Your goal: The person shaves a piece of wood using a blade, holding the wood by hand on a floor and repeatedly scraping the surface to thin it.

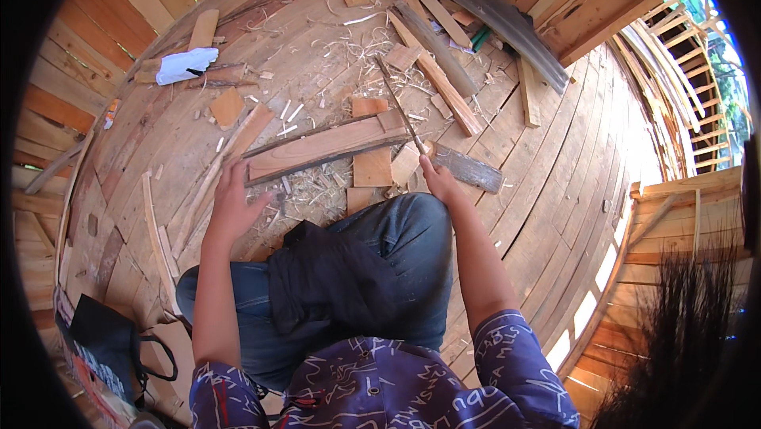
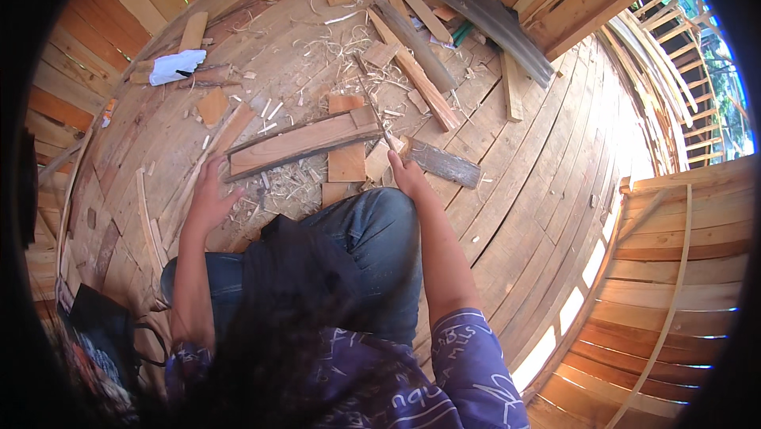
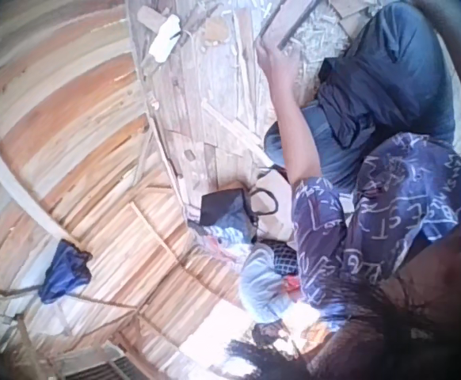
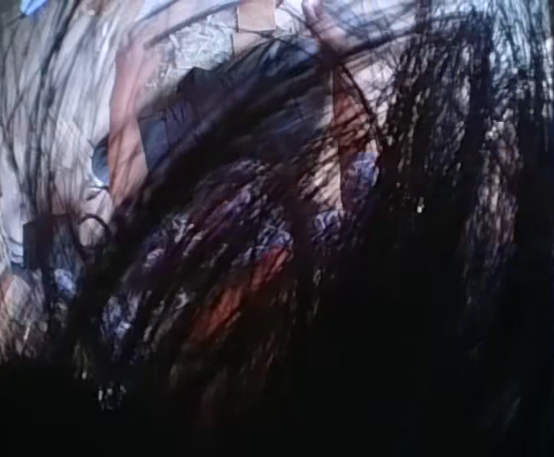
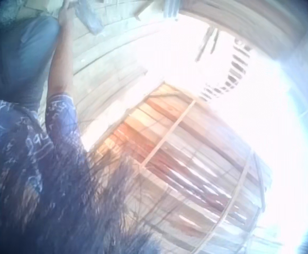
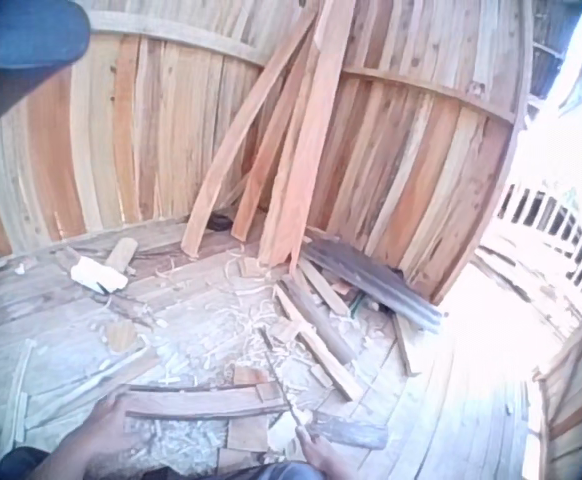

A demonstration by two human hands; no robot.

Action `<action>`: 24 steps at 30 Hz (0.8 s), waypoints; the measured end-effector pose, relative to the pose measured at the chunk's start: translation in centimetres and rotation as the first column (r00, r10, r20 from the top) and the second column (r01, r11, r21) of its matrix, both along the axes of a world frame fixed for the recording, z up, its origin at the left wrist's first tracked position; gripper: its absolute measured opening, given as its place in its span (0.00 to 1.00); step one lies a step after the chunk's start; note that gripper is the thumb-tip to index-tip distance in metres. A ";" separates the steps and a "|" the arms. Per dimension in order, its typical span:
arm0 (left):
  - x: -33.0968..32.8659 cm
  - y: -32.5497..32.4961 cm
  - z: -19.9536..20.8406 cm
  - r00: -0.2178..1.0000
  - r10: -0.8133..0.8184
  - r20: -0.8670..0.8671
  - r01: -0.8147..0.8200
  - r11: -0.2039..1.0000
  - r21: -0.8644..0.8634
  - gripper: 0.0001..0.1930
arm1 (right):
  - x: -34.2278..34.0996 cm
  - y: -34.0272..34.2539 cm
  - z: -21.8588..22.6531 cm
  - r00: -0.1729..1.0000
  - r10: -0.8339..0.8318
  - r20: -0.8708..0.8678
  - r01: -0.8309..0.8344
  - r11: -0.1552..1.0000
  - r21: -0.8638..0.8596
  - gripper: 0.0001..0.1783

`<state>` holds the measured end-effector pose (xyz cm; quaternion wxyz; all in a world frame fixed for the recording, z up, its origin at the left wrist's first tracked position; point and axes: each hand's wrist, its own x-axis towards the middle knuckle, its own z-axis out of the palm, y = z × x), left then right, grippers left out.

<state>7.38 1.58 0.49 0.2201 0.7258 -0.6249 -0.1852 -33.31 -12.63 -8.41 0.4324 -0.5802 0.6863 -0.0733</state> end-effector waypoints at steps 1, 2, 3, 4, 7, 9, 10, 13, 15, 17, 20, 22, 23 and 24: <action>1.8 2.0 0.5 0.998 0.037 -0.045 -0.040 0.997 -0.064 0.35 | 0.4 -0.2 -0.8 1.000 0.006 -0.010 -0.005 1.000 0.014 0.48; 2.4 3.5 0.7 0.990 0.087 -0.109 -0.100 0.987 -0.123 0.34 | -0.2 -0.2 -0.7 1.000 -0.008 -0.030 0.009 1.000 0.023 0.49; 3.0 5.2 0.4 0.975 0.133 -0.175 -0.164 0.971 -0.176 0.33 | -0.6 -0.4 -0.4 0.999 -0.009 -0.034 0.010 0.999 0.048 0.52; 3.7 7.0 -0.3 0.960 0.182 -0.210 -0.218 0.963 -0.160 0.32 | -0.5 -0.2 -0.4 1.000 -0.013 -0.022 0.013 0.999 0.036 0.52; 3.2 9.8 -1.9 0.946 0.279 -0.163 -0.284 0.959 -0.005 0.31 | -1.9 -1.0 -1.2 0.999 -0.028 -0.029 0.028 1.000 0.013 0.54; 1.6 9.7 -0.1 0.980 0.179 -0.082 -0.185 0.981 -0.064 0.31 | -0.5 -0.2 -0.4 0.998 -0.031 -0.053 0.031 1.000 -0.001 0.54; 0.4 9.2 1.0 0.986 0.148 -0.080 -0.153 0.986 -0.059 0.31 | -0.1 -0.1 0.3 0.997 -0.038 -0.067 0.037 0.999 -0.015 0.54; -2.9 6.5 1.2 0.979 0.009 -0.204 -0.002 0.999 0.035 0.33 | 0.0 0.1 1.1 0.999 -0.025 -0.037 0.022 0.998 -0.065 0.53; -7.2 3.4 1.7 0.961 -0.082 -0.263 0.120 0.984 0.131 0.34 | -0.7 0.5 0.7 0.999 -0.033 -0.013 0.032 0.997 -0.065 0.51; -10.9 -0.6 1.5 0.941 -0.166 -0.293 0.229 0.954 0.192 0.37 | -0.5 0.5 0.8 0.999 -0.040 0.026 0.040 0.999 -0.025 0.50; -15.7 -8.1 -0.4 0.946 -0.246 -0.213 0.304 0.901 0.309 0.44 | 0.6 1.4 1.3 0.998 -0.054 0.035 0.057 0.994 -0.089 0.47; -18.7 -13.0 -1.8 0.972 -0.236 -0.009 0.222 0.899 0.377 0.52 | 1.0 1.2 1.8 0.998 -0.057 -0.004 0.056 0.995 -0.079 0.46; -20.6 -15.0 -2.1 0.968 -0.243 0.068 0.198 0.898 0.393 0.56 | 0.3 1.4 1.9 0.997 -0.070 0.031 0.072 0.994 -0.076 0.46; -22.3 -16.7 -2.3 0.957 -0.249 0.145 0.172 0.898 0.406 0.59 | -0.2 1.5 1.7 0.996 -0.078 0.042 0.081 0.994 -0.069 0.45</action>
